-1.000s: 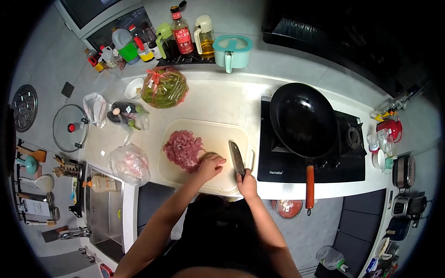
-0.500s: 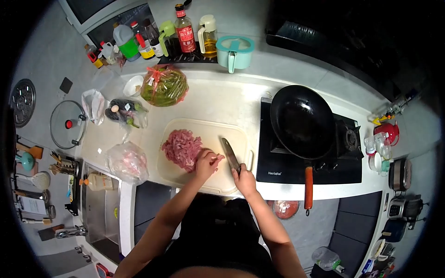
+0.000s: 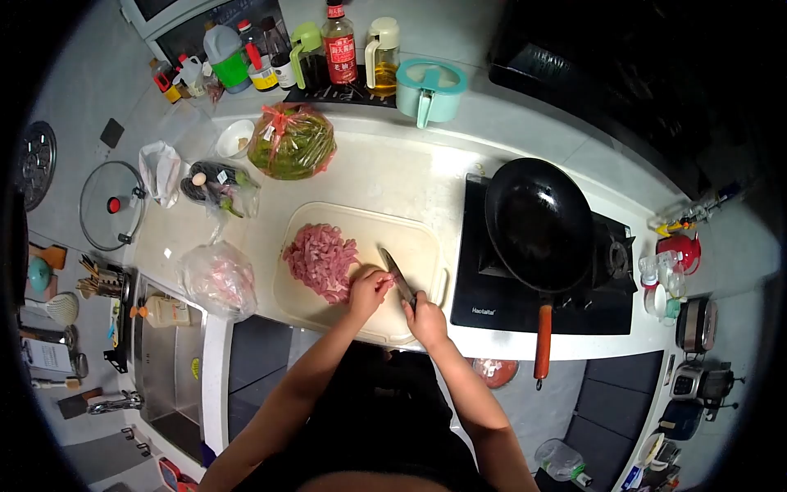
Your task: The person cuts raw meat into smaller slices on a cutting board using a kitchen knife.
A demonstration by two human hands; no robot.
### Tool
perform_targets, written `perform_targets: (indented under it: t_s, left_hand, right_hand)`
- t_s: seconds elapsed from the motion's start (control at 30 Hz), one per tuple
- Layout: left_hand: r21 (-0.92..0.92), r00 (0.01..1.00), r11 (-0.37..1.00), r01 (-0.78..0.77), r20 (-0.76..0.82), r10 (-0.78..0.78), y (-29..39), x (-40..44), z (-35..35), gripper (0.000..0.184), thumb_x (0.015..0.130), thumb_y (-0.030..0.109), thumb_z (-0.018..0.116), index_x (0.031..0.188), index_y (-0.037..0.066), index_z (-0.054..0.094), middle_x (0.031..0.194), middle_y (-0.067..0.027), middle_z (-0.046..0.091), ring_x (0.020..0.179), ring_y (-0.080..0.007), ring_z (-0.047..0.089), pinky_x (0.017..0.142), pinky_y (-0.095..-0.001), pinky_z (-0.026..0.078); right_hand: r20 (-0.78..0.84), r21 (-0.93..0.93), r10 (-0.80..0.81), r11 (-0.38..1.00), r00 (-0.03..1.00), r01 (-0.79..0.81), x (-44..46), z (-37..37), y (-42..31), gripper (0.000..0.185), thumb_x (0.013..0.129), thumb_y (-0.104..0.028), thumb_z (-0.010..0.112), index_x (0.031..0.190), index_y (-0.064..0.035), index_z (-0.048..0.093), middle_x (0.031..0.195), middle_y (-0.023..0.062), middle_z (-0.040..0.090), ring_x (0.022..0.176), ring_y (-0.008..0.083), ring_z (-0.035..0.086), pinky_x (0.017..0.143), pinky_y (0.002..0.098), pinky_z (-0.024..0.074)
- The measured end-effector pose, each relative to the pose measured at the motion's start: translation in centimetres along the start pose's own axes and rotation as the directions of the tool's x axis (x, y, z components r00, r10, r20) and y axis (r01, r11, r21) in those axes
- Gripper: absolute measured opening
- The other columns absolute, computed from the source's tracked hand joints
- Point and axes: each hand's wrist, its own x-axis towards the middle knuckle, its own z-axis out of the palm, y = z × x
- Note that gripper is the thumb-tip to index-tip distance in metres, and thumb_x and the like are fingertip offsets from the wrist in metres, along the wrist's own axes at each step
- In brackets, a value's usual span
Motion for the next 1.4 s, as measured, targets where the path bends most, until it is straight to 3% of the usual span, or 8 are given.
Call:
perform_targets:
  t_s: [0.33, 0.5, 0.73, 0.83, 0.87, 0.97, 1.07, 1.4]
  left_hand:
    - [0.167, 0.973, 0.959, -0.229, 0.018, 0.229, -0.2, 0.3, -0.4, 0.012, 0.067, -0.002, 0.066, 0.077, -0.001, 0.06, 0.078, -0.012, 0.06, 0.071, -0.0287, 0.06, 0.062, -0.0362, 0.05]
    - [0.256, 0.989, 0.955, -0.149, 0.029, 0.147, -0.1, 0.0, -0.1, 0.01, 0.067, 0.002, 0.064, 0.077, 0.003, 0.062, 0.083, -0.0108, 0.062, 0.079, -0.0294, 0.059, 0.07, -0.0372, 0.049]
    - [0.162, 0.976, 0.964, -0.213, -0.013, 0.218, 1.5, -0.7, -1.4, 0.01, 0.073, 0.0, 0.064, 0.082, 0.002, 0.062, 0.08, -0.0099, 0.063, 0.07, -0.0238, 0.061, 0.063, -0.033, 0.049]
    - [0.068, 0.996, 0.998, -0.018, -0.085, 0.023, 1.8, -1.0, -1.5, 0.007, 0.077, 0.001, 0.064, 0.084, 0.001, 0.062, 0.081, -0.0097, 0.063, 0.058, -0.0183, 0.06, 0.052, -0.03, 0.048]
    - [-0.065, 0.989, 0.987, 0.146, -0.004, -0.146, 2.4, -1.0, -1.7, 0.01, 0.076, 0.002, 0.064, 0.085, 0.002, 0.062, 0.08, -0.0128, 0.061, 0.069, -0.0291, 0.06, 0.059, -0.0341, 0.049]
    - [0.017, 0.998, 0.999, -0.03, -0.046, 0.031, 0.5, -0.9, -0.7, 0.007, 0.076, 0.0, 0.065, 0.082, 0.001, 0.062, 0.077, -0.0099, 0.06, 0.055, -0.0186, 0.059, 0.049, -0.0292, 0.046]
    - [0.165, 0.987, 0.976, -0.141, -0.058, 0.153, 1.3, -0.2, -1.0, 0.011, 0.069, 0.0, 0.067, 0.079, 0.001, 0.061, 0.073, -0.0108, 0.058, 0.063, -0.0239, 0.059, 0.055, -0.0323, 0.047]
    - [0.241, 0.993, 0.964, -0.112, 0.005, 0.115, -0.1, -0.4, -0.5, 0.008, 0.068, 0.005, 0.065, 0.074, 0.003, 0.06, 0.08, -0.0111, 0.061, 0.077, -0.0295, 0.059, 0.068, -0.0379, 0.049]
  right_hand:
    - [0.054, -0.076, -0.03, 0.996, 0.998, 0.034, 0.1, 0.4, -0.4, 0.035, 0.087, -0.03, 0.055, 0.089, 0.0036, 0.047, 0.06, 0.0246, 0.058, 0.057, 0.0423, 0.059, 0.052, 0.048, 0.0482]
    - [0.03, -0.118, -0.058, 0.991, 0.998, 0.061, 2.1, 3.9, -0.8, 0.034, 0.087, -0.029, 0.053, 0.088, 0.0035, 0.046, 0.062, 0.025, 0.059, 0.057, 0.0407, 0.06, 0.052, 0.0473, 0.0497]
    - [-0.183, 0.198, 0.058, 0.98, 0.981, -0.021, 4.0, 3.4, 1.2, 0.035, 0.086, -0.028, 0.057, 0.081, 0.0053, 0.048, 0.062, 0.0273, 0.057, 0.059, 0.0439, 0.058, 0.051, 0.0466, 0.0458]
    - [-0.121, 0.108, -0.008, 0.994, 0.993, 0.022, 2.2, 1.7, 1.4, 0.035, 0.086, -0.028, 0.058, 0.083, 0.0052, 0.048, 0.062, 0.0258, 0.057, 0.06, 0.0429, 0.059, 0.052, 0.0469, 0.0465]
    - [-0.083, 0.078, -0.019, 0.997, 0.996, 0.025, 1.4, 0.8, 0.8, 0.034, 0.085, -0.028, 0.058, 0.083, 0.0051, 0.048, 0.061, 0.0256, 0.057, 0.06, 0.0429, 0.059, 0.052, 0.047, 0.0467]
    - [-0.002, -0.001, -0.05, 0.999, 0.999, 0.05, 0.2, -0.1, 0.0, 0.033, 0.085, -0.029, 0.057, 0.084, 0.0035, 0.048, 0.061, 0.025, 0.058, 0.059, 0.043, 0.058, 0.053, 0.0479, 0.048]
    - [0.048, -0.084, -0.068, 0.994, 0.997, 0.072, -0.3, -0.6, -0.7, 0.032, 0.086, -0.028, 0.054, 0.082, 0.0021, 0.048, 0.061, 0.0248, 0.058, 0.059, 0.0418, 0.059, 0.053, 0.0479, 0.0491]
    - [-0.048, -0.021, -0.036, 0.999, 0.998, 0.035, 2.1, 4.0, -1.2, 0.032, 0.087, -0.026, 0.055, 0.082, 0.0049, 0.046, 0.06, 0.0273, 0.057, 0.058, 0.0437, 0.058, 0.051, 0.0485, 0.0477]
